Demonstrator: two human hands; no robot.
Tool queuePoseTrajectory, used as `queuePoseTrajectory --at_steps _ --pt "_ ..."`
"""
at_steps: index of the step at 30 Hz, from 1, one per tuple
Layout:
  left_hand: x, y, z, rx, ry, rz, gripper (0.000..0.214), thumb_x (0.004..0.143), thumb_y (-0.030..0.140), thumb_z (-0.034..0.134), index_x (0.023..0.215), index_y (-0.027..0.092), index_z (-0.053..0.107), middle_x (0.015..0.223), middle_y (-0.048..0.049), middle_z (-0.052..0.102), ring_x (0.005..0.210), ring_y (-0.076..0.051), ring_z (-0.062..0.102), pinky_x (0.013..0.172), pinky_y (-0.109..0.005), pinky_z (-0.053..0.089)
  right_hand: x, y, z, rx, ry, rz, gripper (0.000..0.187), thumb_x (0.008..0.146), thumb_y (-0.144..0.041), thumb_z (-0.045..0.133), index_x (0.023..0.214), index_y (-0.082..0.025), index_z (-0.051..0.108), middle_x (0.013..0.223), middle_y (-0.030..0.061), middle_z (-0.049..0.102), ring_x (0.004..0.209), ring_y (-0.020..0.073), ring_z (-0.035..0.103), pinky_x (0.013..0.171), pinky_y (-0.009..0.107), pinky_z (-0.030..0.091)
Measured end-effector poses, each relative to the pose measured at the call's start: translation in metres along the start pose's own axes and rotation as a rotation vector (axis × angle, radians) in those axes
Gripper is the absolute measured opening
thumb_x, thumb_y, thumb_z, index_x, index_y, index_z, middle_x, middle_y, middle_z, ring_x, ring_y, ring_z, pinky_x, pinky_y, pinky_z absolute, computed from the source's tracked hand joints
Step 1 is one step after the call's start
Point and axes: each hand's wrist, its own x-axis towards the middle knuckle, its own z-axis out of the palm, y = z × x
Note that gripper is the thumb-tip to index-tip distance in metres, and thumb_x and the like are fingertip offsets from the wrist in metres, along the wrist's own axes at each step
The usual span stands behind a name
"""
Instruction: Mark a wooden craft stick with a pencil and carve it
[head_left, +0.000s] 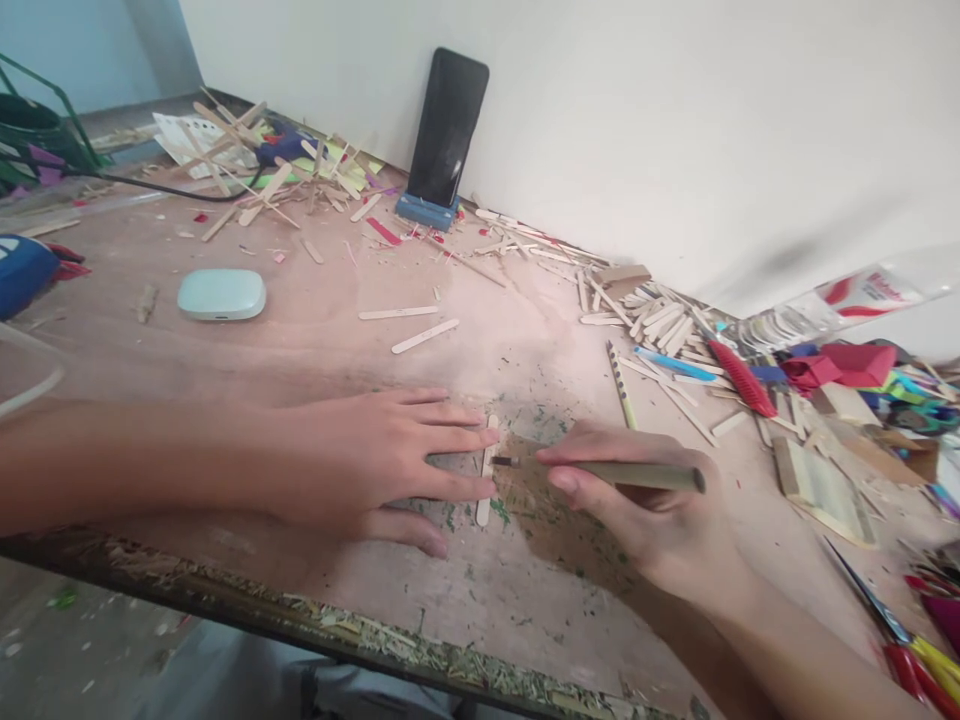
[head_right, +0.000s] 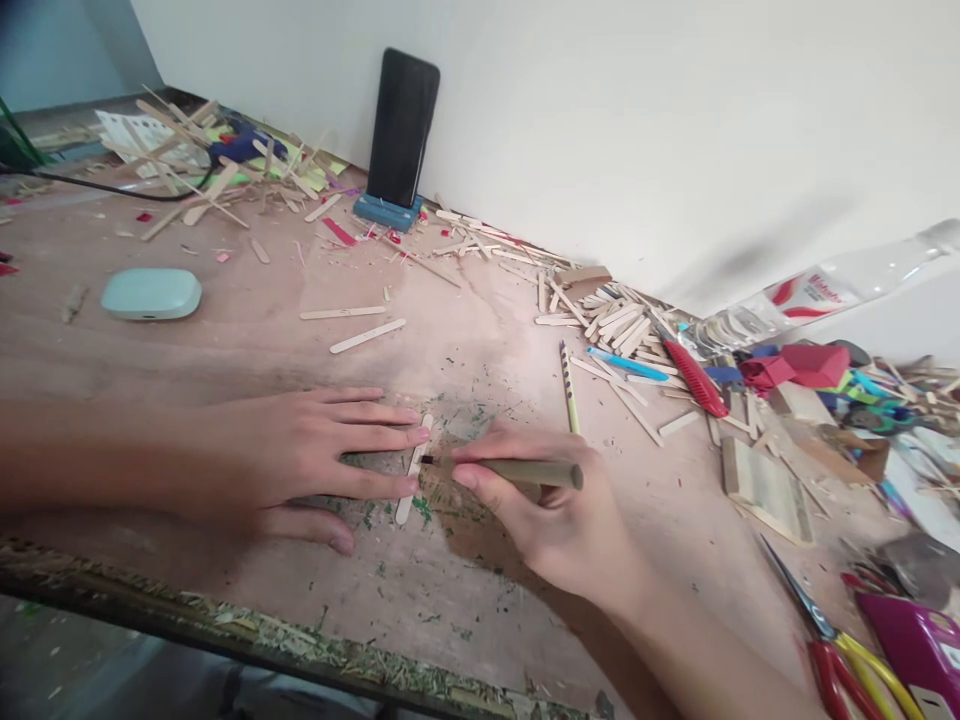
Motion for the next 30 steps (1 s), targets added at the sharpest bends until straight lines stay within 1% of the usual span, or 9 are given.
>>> queuePoseTrajectory --at_steps 11,14,17,19,22,24,26,28,30 --pt "0.002 0.001 -0.002 0.016 0.018 0.006 0.052 0.108 0.055 0.054 0.151 0.026 0.06 0.163 -0.0147 0.052 0.154 -0.038 0.047 0.127 -0.063 0.039 -0.014 0.003 0.006 -0.158 0.067 -0.14 0.011 0.094 -0.014 0.078 0.101 -0.021 0.081 0.081 0.0023 0.079 0.067 0.0165 0.072 0.058 0.029 0.053" --pt "0.002 0.002 -0.002 0.02 0.024 0.012 0.051 0.108 0.053 0.056 0.151 0.026 0.061 0.162 -0.0149 0.053 0.153 -0.038 0.048 0.126 -0.063 0.039 -0.013 0.001 0.007 -0.18 0.112 -0.131 0.011 0.092 -0.015 0.08 0.099 -0.024 0.081 0.083 0.0007 0.08 0.07 0.016 0.074 0.06 0.027 0.056" --pt "0.002 0.001 -0.004 0.016 0.018 0.02 0.052 0.107 0.051 0.059 0.153 0.024 0.058 0.163 -0.0153 0.053 0.152 -0.039 0.048 0.127 -0.063 0.038 -0.008 -0.001 0.007 -0.093 0.124 -0.083 0.01 0.091 -0.014 0.081 0.093 -0.024 0.081 0.081 -0.0012 0.08 0.068 0.0135 0.073 0.062 0.024 0.058" --pt "0.002 0.001 -0.006 -0.001 0.022 0.016 0.051 0.108 0.049 0.059 0.152 0.024 0.058 0.163 -0.015 0.052 0.153 -0.038 0.048 0.128 -0.061 0.037 -0.005 -0.001 0.005 -0.037 0.136 -0.05 0.009 0.092 -0.016 0.079 0.091 -0.024 0.081 0.081 -0.0011 0.08 0.067 0.013 0.073 0.062 0.023 0.059" --pt "-0.001 0.0 -0.008 -0.07 0.083 -0.005 0.04 0.11 0.038 0.057 0.145 0.019 0.062 0.16 -0.0124 0.057 0.153 -0.031 0.048 0.131 -0.05 0.035 -0.003 0.0 -0.002 -0.024 0.185 -0.017 0.008 0.093 -0.018 0.077 0.09 -0.024 0.081 0.08 -0.0006 0.08 0.064 0.0127 0.072 0.058 0.022 0.059" --pt "-0.002 0.0 -0.009 -0.148 0.17 -0.052 0.029 0.109 0.029 0.058 0.135 0.017 0.064 0.148 -0.0098 0.066 0.145 -0.025 0.055 0.126 -0.041 0.039 -0.003 0.0 -0.005 -0.032 0.214 -0.003 0.008 0.092 -0.018 0.078 0.089 -0.025 0.081 0.08 -0.0011 0.081 0.063 0.0121 0.072 0.056 0.02 0.058" --pt "-0.002 0.002 -0.009 -0.191 0.241 -0.117 0.016 0.107 0.026 0.061 0.12 0.019 0.067 0.13 -0.0062 0.072 0.125 -0.022 0.065 0.112 -0.038 0.047 -0.004 0.0 -0.006 -0.041 0.23 0.005 0.009 0.091 -0.017 0.079 0.09 -0.026 0.081 0.082 -0.0019 0.082 0.066 0.0118 0.074 0.059 0.018 0.059" --pt "-0.001 0.006 -0.007 -0.158 0.256 -0.143 0.009 0.106 0.028 0.064 0.109 0.021 0.068 0.117 -0.004 0.073 0.107 -0.021 0.066 0.099 -0.038 0.049 -0.004 0.0 -0.005 -0.044 0.235 0.013 0.009 0.09 -0.018 0.08 0.092 -0.027 0.081 0.086 -0.0028 0.083 0.071 0.0111 0.076 0.063 0.016 0.06" --pt "0.0 0.01 -0.005 -0.056 0.223 -0.098 0.013 0.106 0.029 0.064 0.115 0.021 0.068 0.115 -0.0043 0.072 0.104 -0.023 0.066 0.096 -0.041 0.046 -0.005 0.0 -0.003 -0.035 0.237 0.024 0.009 0.088 -0.019 0.083 0.093 -0.027 0.08 0.088 -0.0034 0.082 0.074 0.0106 0.077 0.068 0.013 0.061"
